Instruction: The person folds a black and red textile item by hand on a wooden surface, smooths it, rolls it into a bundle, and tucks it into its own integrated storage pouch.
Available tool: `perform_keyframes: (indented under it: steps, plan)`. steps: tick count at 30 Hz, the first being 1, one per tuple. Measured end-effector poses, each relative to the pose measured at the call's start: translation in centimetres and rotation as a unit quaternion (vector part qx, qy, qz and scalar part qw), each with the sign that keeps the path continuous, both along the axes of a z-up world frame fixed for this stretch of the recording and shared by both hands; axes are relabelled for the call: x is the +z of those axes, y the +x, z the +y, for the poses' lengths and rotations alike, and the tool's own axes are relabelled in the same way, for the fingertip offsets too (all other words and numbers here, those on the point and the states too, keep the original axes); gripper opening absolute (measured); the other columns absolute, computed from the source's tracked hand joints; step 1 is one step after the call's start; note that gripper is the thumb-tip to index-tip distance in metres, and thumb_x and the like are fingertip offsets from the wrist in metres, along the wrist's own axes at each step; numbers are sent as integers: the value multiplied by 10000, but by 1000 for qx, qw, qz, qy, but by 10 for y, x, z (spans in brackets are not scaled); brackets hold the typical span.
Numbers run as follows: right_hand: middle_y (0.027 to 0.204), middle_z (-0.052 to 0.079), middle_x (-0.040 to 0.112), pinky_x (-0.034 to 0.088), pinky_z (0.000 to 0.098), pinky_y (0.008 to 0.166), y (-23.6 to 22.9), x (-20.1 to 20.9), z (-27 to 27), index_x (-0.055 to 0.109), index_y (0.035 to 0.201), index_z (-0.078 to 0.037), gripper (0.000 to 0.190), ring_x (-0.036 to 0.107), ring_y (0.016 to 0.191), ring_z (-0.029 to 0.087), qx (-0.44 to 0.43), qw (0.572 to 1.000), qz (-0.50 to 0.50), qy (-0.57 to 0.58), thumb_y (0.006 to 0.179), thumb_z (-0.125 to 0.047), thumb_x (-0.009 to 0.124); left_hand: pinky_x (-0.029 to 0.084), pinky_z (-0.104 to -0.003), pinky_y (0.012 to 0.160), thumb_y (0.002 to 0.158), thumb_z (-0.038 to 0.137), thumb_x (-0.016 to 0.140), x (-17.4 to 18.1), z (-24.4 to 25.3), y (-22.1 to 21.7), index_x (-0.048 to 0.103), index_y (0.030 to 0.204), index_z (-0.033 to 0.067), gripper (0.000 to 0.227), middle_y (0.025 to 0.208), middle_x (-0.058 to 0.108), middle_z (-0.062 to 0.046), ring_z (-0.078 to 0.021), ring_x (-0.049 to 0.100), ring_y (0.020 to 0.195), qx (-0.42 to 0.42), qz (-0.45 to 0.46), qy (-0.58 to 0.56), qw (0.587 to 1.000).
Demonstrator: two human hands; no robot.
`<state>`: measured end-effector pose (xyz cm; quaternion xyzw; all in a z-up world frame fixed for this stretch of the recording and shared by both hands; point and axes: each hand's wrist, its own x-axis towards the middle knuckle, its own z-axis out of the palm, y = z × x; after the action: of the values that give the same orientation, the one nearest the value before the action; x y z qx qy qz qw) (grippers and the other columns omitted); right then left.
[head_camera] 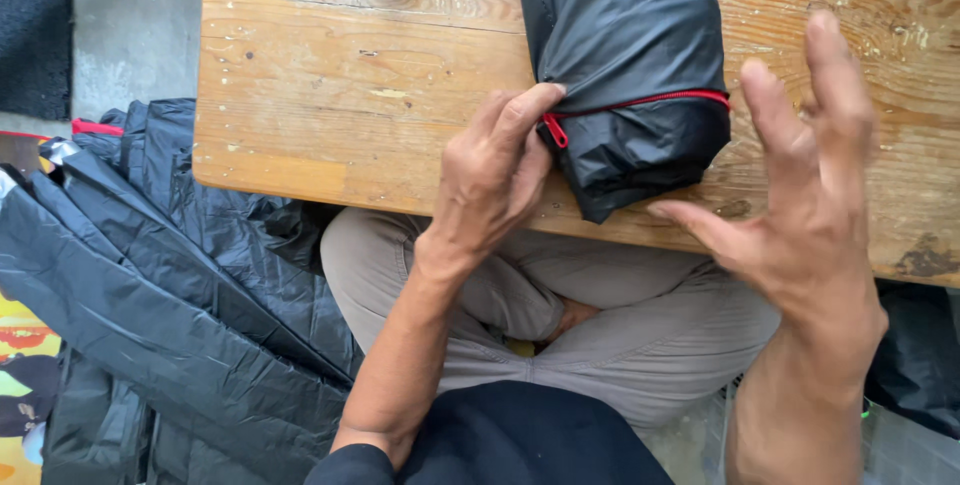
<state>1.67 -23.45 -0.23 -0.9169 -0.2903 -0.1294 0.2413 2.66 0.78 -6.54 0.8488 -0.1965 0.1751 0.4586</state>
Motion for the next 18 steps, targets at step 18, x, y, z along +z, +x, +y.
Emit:
perform_keyframes:
  steps: [18]
  plan:
    - [1386, 258, 417, 350, 424, 1191, 8, -23, 39, 509, 1222, -12, 526, 426, 1352, 334, -67, 963, 77, 250, 830, -215, 793, 476, -295, 850, 893, 50, 653, 23, -18, -13, 569, 1099, 104, 230, 950, 596, -59, -197, 589, 905, -11, 103, -158, 982]
